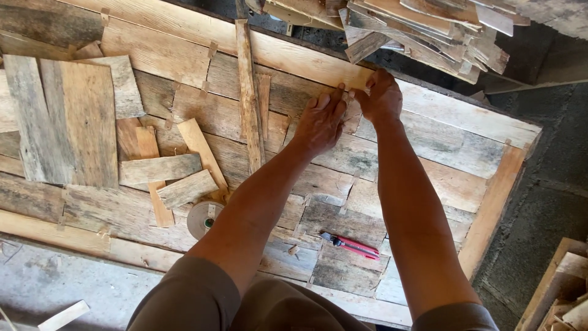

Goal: The recorder is assembling and trimming small pieces of wood onto a larger board to create a collage or textured surface.

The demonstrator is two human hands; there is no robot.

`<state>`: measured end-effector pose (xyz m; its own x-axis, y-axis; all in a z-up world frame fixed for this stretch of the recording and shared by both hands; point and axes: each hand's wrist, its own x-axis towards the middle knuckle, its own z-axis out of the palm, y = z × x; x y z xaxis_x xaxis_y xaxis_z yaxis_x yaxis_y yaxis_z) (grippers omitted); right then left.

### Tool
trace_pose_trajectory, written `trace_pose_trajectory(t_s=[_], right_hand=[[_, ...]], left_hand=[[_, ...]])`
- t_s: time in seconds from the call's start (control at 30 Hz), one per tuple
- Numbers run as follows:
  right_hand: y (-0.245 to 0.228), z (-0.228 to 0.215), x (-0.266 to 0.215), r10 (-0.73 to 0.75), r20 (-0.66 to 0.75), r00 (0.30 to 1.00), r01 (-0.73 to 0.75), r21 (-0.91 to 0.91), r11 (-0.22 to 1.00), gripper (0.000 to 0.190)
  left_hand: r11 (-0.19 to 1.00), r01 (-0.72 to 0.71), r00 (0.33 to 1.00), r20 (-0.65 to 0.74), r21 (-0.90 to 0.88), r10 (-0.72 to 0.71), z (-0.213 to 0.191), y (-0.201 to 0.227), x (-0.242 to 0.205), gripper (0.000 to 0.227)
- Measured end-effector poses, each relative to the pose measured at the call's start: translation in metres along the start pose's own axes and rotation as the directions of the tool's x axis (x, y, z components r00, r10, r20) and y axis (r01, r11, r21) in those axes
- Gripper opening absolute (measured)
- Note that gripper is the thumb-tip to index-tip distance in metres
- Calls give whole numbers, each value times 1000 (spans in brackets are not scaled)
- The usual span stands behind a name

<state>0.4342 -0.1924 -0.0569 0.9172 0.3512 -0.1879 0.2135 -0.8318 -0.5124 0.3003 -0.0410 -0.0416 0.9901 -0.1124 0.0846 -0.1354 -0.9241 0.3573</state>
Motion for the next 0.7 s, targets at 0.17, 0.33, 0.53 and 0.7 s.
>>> trace_pose_trajectory(t_s=[0.17, 0.33, 0.53, 0.7], right_hand=[[3, 7, 0, -189, -156, 970, 176, -93, 980, 48], [21, 9, -4, -55, -25, 998, 56, 56, 997, 43], [0, 5, -11, -209, -130, 969, 204, -51, 978, 51], [8, -3, 6, -168, -130, 977, 169, -1, 986, 45]], left_hand=[[1000, -8, 998, -60, -14, 7, 1, -4, 4, 58], [999, -8, 1000, 17, -32, 8, 1, -3, 0, 55], [1000, -8, 1000, 20, -12, 9, 0, -5, -1, 60], [999, -20, 999, 28, 26, 19, 1, -6, 7, 65]])
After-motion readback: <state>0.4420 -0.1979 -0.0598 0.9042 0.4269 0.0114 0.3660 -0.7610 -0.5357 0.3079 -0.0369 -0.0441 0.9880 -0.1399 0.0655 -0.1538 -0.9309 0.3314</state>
